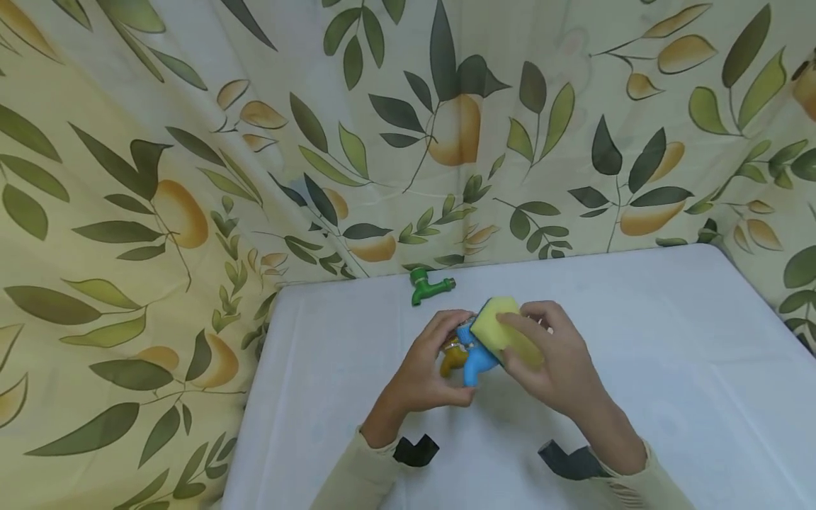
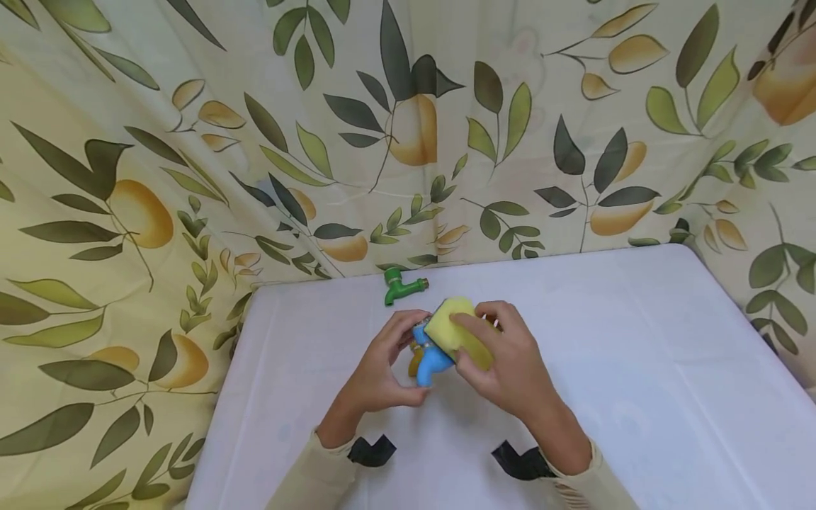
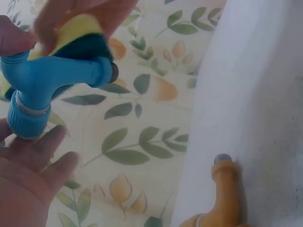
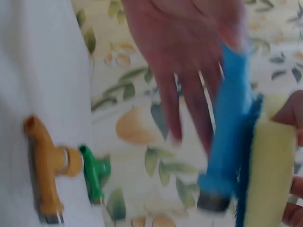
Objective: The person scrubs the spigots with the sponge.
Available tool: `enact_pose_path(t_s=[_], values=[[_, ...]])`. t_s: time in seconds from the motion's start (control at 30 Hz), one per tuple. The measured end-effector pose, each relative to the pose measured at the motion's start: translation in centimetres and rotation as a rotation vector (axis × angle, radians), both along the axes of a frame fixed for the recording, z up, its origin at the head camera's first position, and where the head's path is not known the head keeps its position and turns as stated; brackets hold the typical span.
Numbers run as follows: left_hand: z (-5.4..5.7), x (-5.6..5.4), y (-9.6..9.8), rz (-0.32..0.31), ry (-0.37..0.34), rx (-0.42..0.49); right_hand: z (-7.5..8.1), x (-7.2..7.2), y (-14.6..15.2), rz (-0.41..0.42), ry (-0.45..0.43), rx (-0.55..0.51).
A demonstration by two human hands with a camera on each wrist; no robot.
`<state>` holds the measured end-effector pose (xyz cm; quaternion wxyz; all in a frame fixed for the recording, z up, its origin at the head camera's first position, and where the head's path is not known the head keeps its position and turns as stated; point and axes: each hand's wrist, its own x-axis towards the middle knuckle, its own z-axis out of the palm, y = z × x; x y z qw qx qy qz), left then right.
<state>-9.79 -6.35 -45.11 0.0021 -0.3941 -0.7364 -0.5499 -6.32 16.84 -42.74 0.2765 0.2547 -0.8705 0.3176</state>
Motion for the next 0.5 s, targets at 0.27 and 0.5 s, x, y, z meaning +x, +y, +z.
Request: enact_pose_path(t_s=[0.27, 0.5], values=[[0.48, 0.31, -0.19, -0.083, -0.14, 0.036, 0.04, -0.06, 0.17, 0.004, 0.022, -0.002], [0.45, 0.31, 0.01, -0.092, -0.177, 0.013, 0.67, -0.09, 0.3, 0.034, 0.037, 0.024]])
